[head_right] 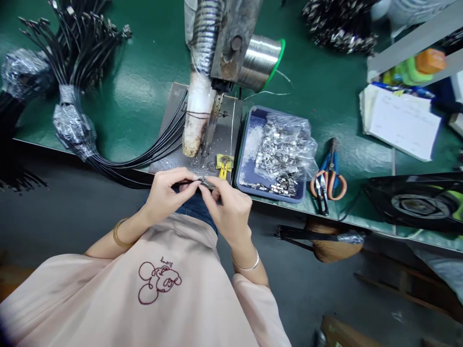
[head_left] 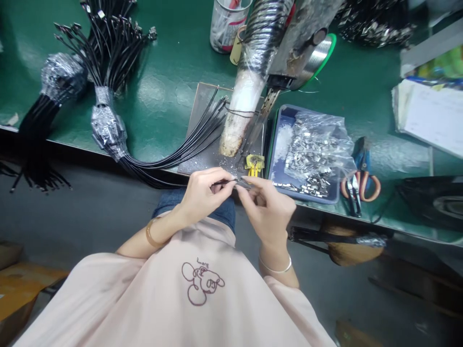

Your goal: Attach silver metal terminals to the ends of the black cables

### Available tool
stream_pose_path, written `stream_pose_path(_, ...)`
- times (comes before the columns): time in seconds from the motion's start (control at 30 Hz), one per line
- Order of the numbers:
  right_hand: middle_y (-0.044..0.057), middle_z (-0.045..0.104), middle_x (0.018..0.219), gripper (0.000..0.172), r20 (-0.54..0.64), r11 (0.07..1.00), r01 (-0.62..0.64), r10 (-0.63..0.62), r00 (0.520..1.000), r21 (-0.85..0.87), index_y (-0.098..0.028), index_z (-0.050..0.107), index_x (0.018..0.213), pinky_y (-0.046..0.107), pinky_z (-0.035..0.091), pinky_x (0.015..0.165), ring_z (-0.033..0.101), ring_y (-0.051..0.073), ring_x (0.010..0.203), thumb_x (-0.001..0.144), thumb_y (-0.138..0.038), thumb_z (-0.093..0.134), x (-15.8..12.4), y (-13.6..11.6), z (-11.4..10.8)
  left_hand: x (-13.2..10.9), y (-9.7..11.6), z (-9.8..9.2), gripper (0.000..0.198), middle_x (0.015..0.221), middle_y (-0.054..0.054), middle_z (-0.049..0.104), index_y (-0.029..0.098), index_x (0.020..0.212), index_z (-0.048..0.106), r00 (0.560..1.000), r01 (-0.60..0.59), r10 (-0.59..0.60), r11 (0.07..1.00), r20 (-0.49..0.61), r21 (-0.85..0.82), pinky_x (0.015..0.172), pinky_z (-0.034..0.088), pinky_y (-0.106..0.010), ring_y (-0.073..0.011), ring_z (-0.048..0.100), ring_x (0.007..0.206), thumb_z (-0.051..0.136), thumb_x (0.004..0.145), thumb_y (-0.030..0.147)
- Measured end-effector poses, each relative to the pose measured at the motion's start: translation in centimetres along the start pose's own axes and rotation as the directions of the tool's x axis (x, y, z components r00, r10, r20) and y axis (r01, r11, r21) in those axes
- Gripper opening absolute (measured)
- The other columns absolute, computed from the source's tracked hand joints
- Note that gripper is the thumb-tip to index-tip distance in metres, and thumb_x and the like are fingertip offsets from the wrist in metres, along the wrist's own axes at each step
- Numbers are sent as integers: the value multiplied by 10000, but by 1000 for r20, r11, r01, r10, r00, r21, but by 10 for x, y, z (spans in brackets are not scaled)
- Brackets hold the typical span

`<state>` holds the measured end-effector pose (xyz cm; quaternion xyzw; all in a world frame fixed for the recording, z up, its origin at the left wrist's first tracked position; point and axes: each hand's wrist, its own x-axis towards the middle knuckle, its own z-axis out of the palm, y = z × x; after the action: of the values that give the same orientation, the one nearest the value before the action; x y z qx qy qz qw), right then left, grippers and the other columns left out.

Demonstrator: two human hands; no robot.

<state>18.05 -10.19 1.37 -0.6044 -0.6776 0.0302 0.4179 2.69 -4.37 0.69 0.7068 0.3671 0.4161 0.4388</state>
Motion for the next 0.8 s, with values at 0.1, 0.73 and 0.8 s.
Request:
stream_pose_path(0.1, -58, 623, 601, 64, 34, 998, 49, -48, 998, -28, -212, 649, 886, 198, 392, 485, 522, 60, 452, 914, -154, 650, 1, -2, 5, -3, 3, 2, 128, 596, 27, 572, 141, 723, 662, 999, -36, 36, 999, -19, 20, 544, 383, -196, -69, 462, 527, 614, 839, 112)
stream_pose_path(0.73, -8, 678, 698, 71, 295, 905, -363, 417, 860, -220, -216, 640, 723, 285, 366, 576, 505, 120, 497, 771, -261, 666, 36, 78, -42, 8, -13, -18, 401, 538, 5, 603, 123, 664, 691, 759, 608, -249, 601, 602, -518, 428, 307, -177, -41, 436, 454, 872, 660, 481)
stream_pose_path(0.8, -42, 594, 582, 66, 249, 898, -376, 428, 869, -229, -225, 613, 710, 285, 352, 570, 477, 120, 470, 752, -238, 662, 36, 71, -44, 8, -12, -15, 414, 506, 32, 553, 128, 673, 662, 796, 586, -303, 599, 524, -545, 408, 237, -173, -24, 360, 421, 833, 700, 505)
